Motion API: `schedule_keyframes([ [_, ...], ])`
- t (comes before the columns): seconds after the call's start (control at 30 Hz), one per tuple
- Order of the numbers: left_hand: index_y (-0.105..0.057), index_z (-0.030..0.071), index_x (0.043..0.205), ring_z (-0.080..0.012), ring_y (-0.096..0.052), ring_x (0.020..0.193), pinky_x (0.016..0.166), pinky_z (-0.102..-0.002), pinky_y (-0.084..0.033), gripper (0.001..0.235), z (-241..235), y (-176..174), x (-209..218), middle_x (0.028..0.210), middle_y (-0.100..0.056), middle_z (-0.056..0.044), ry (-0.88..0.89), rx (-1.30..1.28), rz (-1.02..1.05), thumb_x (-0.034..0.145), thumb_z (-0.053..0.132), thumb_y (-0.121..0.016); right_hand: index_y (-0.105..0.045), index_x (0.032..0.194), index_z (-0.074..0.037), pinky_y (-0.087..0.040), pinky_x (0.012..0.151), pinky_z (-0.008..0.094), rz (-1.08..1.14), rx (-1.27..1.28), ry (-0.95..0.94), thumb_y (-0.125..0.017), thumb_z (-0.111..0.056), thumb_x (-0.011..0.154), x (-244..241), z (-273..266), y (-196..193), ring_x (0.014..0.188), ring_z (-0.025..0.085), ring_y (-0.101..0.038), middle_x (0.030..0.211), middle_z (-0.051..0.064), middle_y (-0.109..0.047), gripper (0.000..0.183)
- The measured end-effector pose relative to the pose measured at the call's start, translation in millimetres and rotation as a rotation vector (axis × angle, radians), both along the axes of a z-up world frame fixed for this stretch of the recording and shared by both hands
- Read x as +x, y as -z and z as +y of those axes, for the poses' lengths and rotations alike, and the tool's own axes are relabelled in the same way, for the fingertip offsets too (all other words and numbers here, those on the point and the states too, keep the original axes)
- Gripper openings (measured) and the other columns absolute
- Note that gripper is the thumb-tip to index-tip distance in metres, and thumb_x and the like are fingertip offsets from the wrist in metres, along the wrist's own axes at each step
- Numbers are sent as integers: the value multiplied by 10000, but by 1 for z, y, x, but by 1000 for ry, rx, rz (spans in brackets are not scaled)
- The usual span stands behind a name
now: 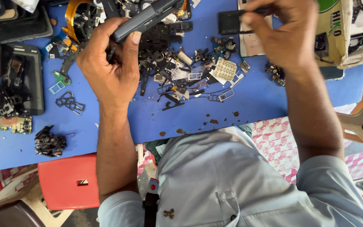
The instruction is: The person sorts through a large pile of disassembled mobile phone parts on a blue table. They pick up various components, including circuit boards, camera modules, and metal frames, inspect them, and place them into smaller piles or back onto the table.
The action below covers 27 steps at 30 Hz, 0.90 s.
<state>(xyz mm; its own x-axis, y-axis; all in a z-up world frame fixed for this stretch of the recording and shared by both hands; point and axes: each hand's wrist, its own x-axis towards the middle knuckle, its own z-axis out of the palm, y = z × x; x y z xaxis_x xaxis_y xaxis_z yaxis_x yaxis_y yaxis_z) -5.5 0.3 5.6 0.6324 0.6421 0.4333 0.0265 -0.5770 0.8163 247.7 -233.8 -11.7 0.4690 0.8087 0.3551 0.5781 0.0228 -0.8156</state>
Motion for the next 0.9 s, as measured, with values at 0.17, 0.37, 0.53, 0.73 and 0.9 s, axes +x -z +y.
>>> schedule_keyframes([
  [0.17, -720, -11, 1179, -52, -467, 646, 531, -211, -321, 208, 1, 2, 1, 917, -691, -32, -34, -38, 20, 1057, 141, -792, -620, 1209, 29, -562, 915, 248, 134, 81, 237, -628, 139, 1066, 40, -88, 2, 1014, 157, -685, 1147, 90, -696, 181],
  [0.37, -737, -25, 1222, -92, -558, 684, 613, -226, -379, 313, 2, 11, -1, 951, -721, -81, -8, 120, 68, 1149, 273, -795, -612, 1346, 82, -500, 938, 260, 159, 132, 514, -547, 110, 1232, 104, -234, 16, 1013, 187, -625, 1166, 149, -663, 134],
  [0.53, -710, -55, 1223, -98, -624, 713, 615, -215, -410, 317, 6, 19, -6, 1039, -753, -107, 57, 89, 67, 1131, 247, -739, -636, 1266, 74, -450, 831, 226, 115, 136, 528, -525, 168, 1143, 109, -277, 18, 912, 152, -559, 1142, 130, -640, 191],
  [0.73, -720, -42, 1207, -95, -538, 661, 597, -218, -368, 260, 6, 19, -1, 928, -708, -78, -4, 120, 89, 1148, 200, -793, -701, 1194, 69, -502, 888, 324, -421, -336, 376, -626, 224, 951, 84, -232, 10, 1020, 243, -632, 1180, 185, -684, 297],
  [0.9, -704, -18, 1166, -62, -516, 648, 568, -211, -362, 160, 5, 17, 3, 945, -680, -41, -5, 59, 56, 1095, 111, -766, -625, 1305, 37, -492, 1080, 328, -243, -228, 418, -565, 86, 1076, 84, -229, 12, 1233, 240, -598, 1347, 162, -613, 242],
])
